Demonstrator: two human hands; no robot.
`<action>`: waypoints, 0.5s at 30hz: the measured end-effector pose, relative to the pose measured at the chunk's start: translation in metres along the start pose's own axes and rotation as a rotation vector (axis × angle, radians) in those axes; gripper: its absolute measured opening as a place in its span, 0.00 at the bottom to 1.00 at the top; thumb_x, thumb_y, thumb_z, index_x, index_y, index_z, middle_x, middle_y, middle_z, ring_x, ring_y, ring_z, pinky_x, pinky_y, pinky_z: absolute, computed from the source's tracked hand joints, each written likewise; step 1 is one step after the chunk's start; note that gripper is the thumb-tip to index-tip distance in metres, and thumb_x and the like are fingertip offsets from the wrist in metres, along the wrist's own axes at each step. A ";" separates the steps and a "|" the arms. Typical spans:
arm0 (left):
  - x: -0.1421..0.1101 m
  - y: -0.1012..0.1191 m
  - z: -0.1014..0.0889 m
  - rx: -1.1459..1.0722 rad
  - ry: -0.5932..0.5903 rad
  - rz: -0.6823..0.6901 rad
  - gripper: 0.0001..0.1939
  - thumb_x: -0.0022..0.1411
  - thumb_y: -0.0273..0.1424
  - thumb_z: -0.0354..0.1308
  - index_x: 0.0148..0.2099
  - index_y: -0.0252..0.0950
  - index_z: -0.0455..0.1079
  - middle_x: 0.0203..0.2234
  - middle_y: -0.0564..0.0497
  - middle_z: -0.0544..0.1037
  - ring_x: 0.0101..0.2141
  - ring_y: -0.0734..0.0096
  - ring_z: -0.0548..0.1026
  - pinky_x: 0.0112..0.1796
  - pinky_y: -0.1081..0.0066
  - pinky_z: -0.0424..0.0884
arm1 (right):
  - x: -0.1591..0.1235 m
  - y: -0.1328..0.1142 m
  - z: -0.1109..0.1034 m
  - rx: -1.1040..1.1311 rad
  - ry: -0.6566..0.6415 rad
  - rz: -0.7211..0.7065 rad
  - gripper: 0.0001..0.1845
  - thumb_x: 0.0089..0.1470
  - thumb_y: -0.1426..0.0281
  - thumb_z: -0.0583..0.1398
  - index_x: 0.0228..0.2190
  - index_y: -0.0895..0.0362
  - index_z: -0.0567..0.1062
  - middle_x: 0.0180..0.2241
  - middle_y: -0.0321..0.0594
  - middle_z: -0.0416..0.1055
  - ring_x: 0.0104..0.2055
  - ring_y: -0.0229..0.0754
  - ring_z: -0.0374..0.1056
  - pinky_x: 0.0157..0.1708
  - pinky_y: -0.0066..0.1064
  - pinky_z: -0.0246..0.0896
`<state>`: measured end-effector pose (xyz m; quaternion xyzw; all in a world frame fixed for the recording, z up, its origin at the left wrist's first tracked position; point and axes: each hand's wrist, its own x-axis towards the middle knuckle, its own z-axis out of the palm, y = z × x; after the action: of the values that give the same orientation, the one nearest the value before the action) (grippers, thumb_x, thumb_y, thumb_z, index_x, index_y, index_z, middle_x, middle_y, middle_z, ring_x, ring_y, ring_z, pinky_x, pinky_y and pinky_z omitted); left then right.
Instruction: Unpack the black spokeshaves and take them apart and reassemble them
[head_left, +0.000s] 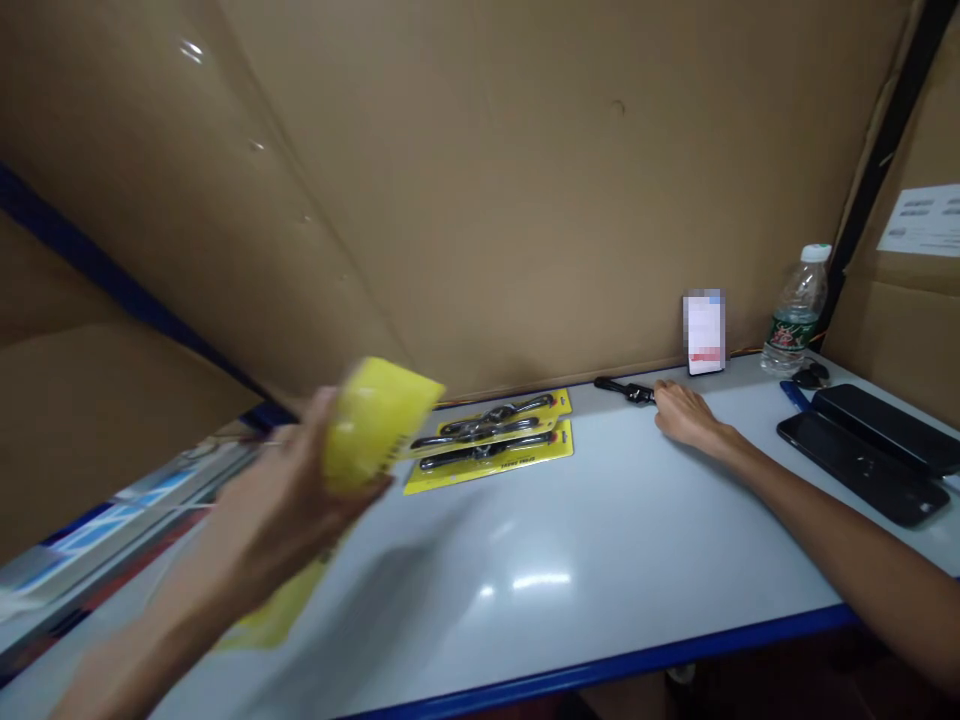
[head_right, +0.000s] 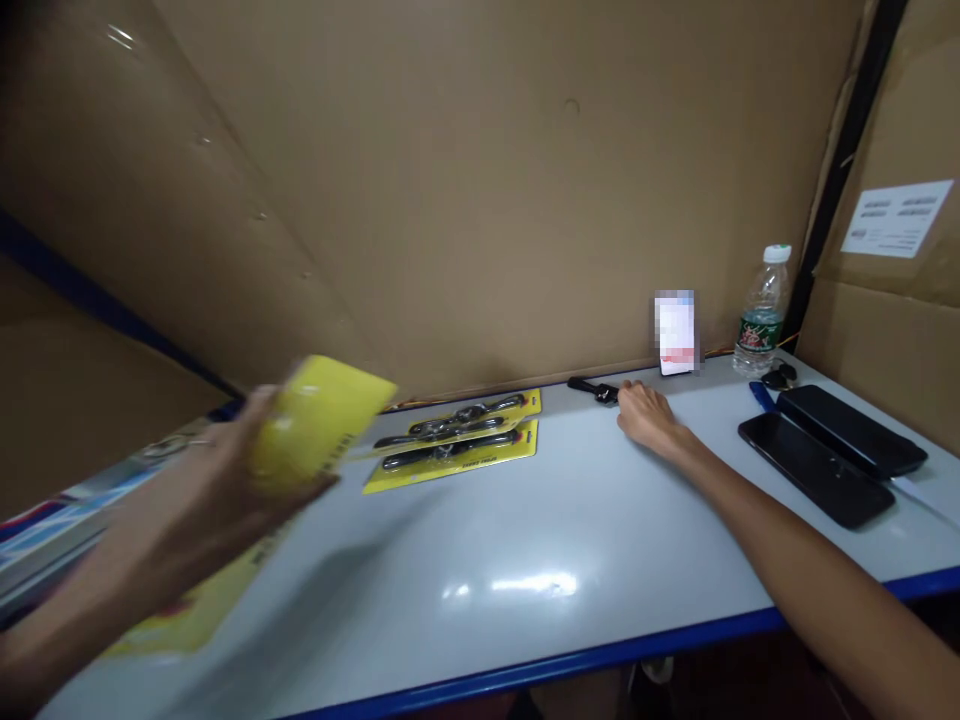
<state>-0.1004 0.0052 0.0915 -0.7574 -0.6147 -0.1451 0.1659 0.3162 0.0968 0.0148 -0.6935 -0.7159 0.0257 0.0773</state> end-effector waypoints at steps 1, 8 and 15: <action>-0.003 0.017 0.004 -0.067 -0.081 0.125 0.43 0.67 0.45 0.53 0.75 0.40 0.34 0.53 0.37 0.73 0.43 0.49 0.77 0.40 0.55 0.74 | 0.000 0.001 0.000 0.004 -0.001 -0.001 0.19 0.58 0.82 0.54 0.51 0.66 0.71 0.50 0.59 0.73 0.50 0.54 0.73 0.43 0.35 0.62; 0.010 0.136 0.049 -0.316 -0.345 0.699 0.42 0.57 0.31 0.59 0.71 0.34 0.48 0.59 0.36 0.70 0.60 0.45 0.68 0.59 0.48 0.64 | 0.002 0.008 0.000 -0.047 0.012 -0.013 0.15 0.62 0.77 0.54 0.50 0.63 0.71 0.51 0.57 0.74 0.51 0.54 0.72 0.44 0.35 0.61; 0.028 0.129 0.062 -0.335 -0.400 0.652 0.39 0.62 0.39 0.63 0.70 0.34 0.52 0.63 0.33 0.65 0.62 0.42 0.66 0.57 0.50 0.69 | 0.005 0.013 0.003 -0.058 0.026 -0.016 0.15 0.63 0.76 0.54 0.50 0.62 0.71 0.51 0.56 0.74 0.51 0.53 0.72 0.44 0.33 0.60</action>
<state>0.0326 0.0323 0.0379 -0.9420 -0.3308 -0.0331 -0.0452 0.3283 0.1025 0.0108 -0.6900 -0.7208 -0.0048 0.0665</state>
